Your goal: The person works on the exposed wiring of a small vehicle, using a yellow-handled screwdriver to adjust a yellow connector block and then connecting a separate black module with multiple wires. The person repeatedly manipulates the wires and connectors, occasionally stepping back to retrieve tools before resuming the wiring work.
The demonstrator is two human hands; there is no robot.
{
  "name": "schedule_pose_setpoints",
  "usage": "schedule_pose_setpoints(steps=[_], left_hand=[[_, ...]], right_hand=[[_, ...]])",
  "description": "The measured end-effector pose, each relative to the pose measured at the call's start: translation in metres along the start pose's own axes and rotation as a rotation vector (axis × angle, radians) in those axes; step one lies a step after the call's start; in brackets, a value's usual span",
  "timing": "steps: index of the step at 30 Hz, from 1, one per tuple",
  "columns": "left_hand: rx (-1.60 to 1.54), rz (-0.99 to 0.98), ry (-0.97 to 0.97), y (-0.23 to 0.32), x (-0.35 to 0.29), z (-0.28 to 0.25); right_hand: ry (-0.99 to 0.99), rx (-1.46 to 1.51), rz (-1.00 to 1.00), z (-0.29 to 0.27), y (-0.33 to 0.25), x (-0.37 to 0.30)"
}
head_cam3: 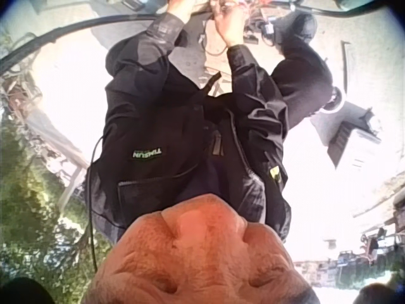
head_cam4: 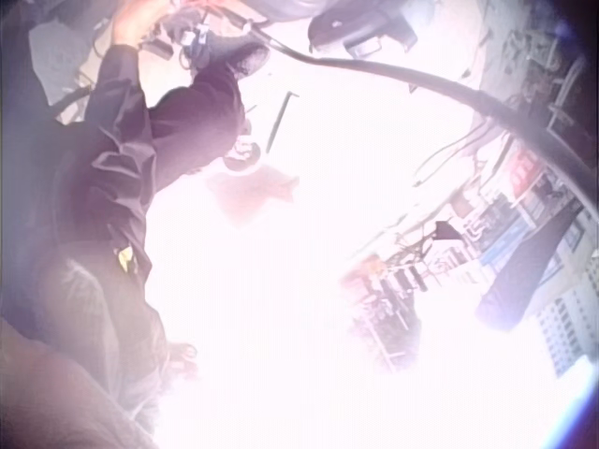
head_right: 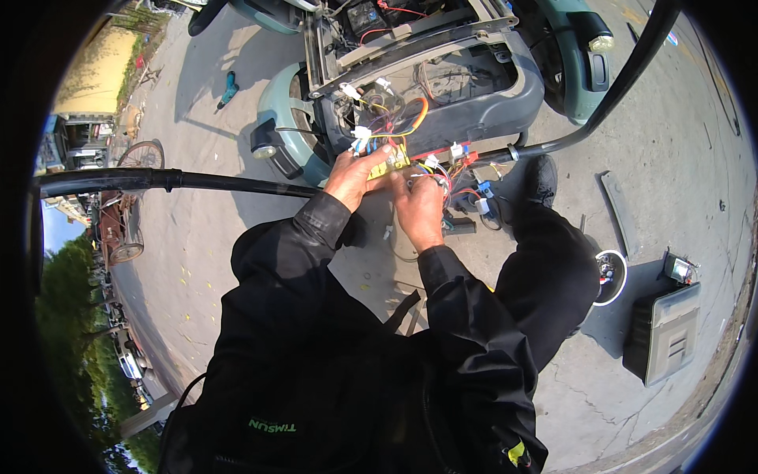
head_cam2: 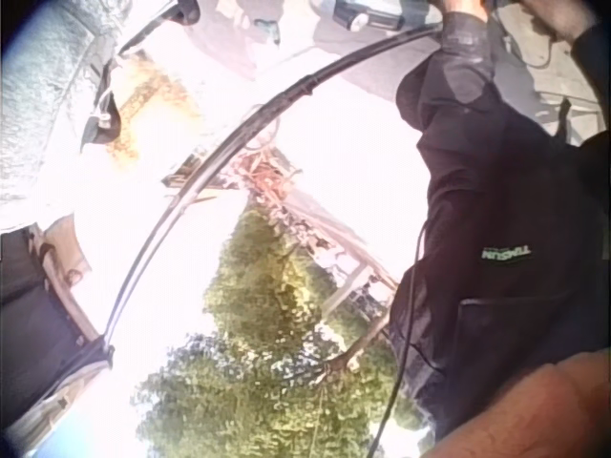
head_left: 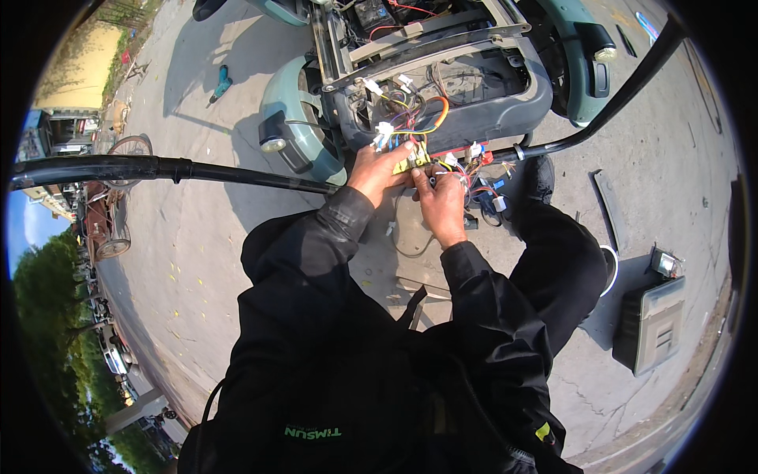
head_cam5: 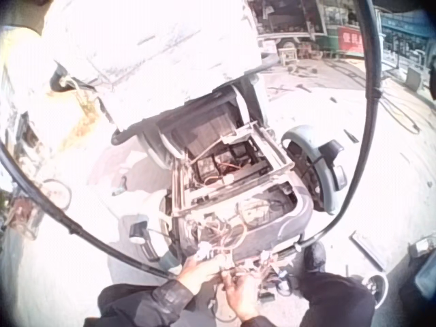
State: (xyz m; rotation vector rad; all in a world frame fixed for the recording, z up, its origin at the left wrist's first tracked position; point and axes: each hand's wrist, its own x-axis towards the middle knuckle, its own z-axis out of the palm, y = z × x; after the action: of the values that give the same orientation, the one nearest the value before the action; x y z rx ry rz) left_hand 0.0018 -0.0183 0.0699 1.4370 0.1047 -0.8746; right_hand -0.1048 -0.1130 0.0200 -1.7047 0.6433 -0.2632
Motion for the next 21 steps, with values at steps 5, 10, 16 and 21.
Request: schedule_pose_setpoints(steps=[5, 10, 16, 21], left_hand=[[0.029, -0.047, -0.017, 0.0049, 0.0, -0.0024], [-0.01, -0.039, -0.049, 0.006, -0.001, -0.0025], [-0.016, -0.054, -0.048, 0.0028, 0.0027, -0.0065], [-0.001, -0.04, -0.028, -0.0021, 0.0056, -0.0096]], right_hand=[[-0.038, 0.208, 0.138, -0.0001, 0.0001, -0.0003], [-0.001, 0.236, 0.07, 0.0026, -0.0001, -0.0046], [0.062, 0.214, 0.043, 0.0003, -0.003, -0.007], [0.016, 0.168, 0.056, 0.0001, 0.0006, -0.0044]])
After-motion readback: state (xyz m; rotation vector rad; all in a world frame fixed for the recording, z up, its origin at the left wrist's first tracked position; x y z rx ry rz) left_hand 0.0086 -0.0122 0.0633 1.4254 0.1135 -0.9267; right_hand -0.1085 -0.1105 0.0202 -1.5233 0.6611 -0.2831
